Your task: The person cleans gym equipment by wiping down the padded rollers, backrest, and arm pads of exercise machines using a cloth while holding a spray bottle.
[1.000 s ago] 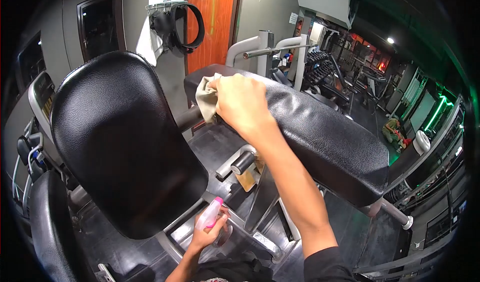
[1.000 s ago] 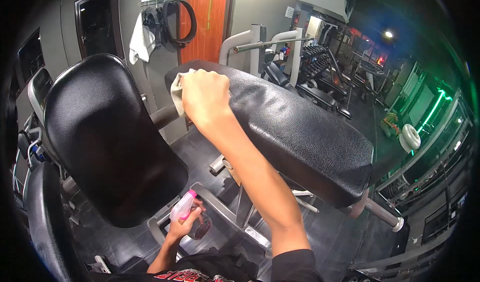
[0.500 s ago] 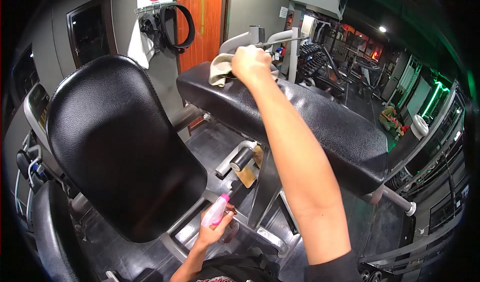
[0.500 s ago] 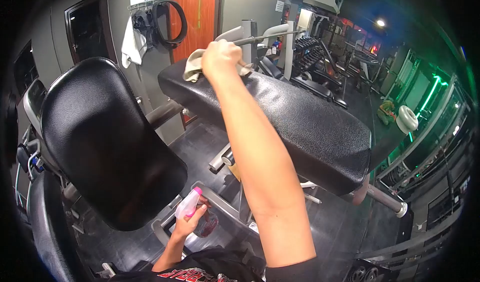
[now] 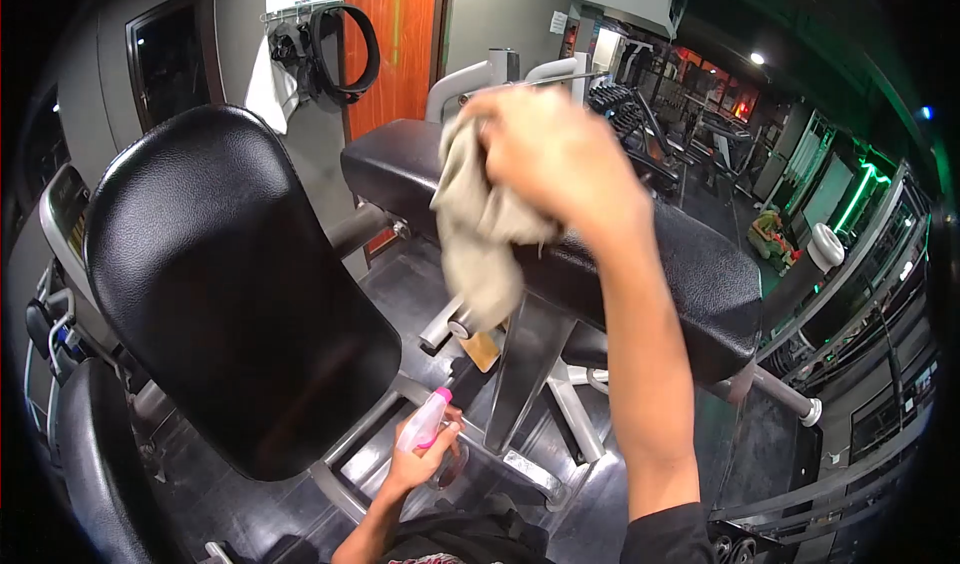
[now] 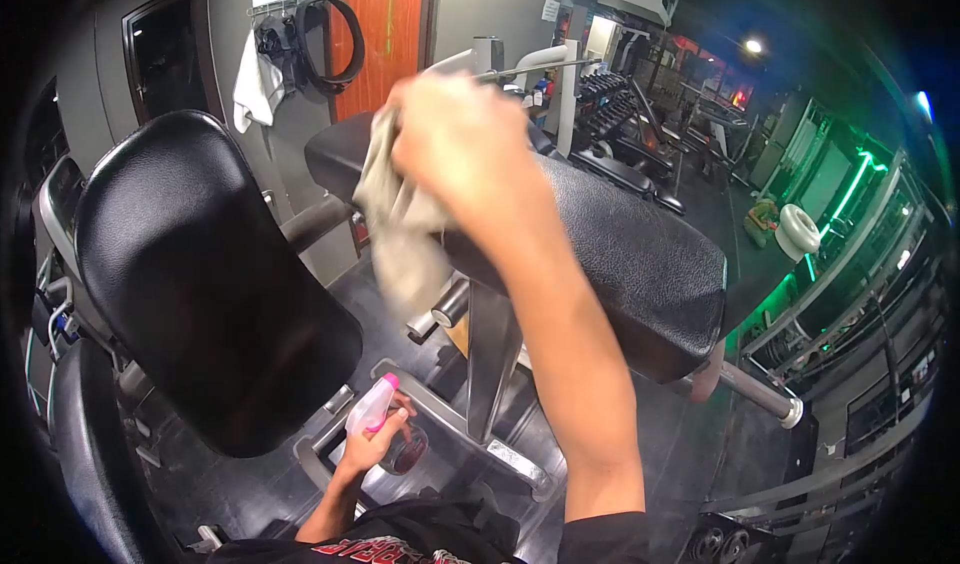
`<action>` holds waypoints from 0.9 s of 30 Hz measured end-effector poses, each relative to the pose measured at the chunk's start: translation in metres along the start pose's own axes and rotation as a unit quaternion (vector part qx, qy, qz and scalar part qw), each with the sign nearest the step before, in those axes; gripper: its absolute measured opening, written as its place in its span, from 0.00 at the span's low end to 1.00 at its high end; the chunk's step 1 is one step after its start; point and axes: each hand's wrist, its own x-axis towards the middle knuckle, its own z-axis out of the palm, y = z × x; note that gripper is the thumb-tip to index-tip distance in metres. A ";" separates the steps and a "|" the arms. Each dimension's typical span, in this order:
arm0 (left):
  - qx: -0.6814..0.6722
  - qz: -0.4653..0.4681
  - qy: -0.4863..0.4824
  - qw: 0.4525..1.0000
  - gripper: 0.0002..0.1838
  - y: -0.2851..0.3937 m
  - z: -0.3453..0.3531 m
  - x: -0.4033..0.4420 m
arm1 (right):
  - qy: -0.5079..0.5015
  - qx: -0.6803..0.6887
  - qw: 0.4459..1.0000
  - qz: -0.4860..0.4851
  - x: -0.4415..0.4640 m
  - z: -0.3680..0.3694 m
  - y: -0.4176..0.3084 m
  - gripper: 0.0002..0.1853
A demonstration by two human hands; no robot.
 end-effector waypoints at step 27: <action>-0.001 -0.023 0.021 1.000 0.10 -0.003 -0.005 -0.002 | -0.062 0.105 0.992 -0.030 -0.032 0.044 -0.019 0.12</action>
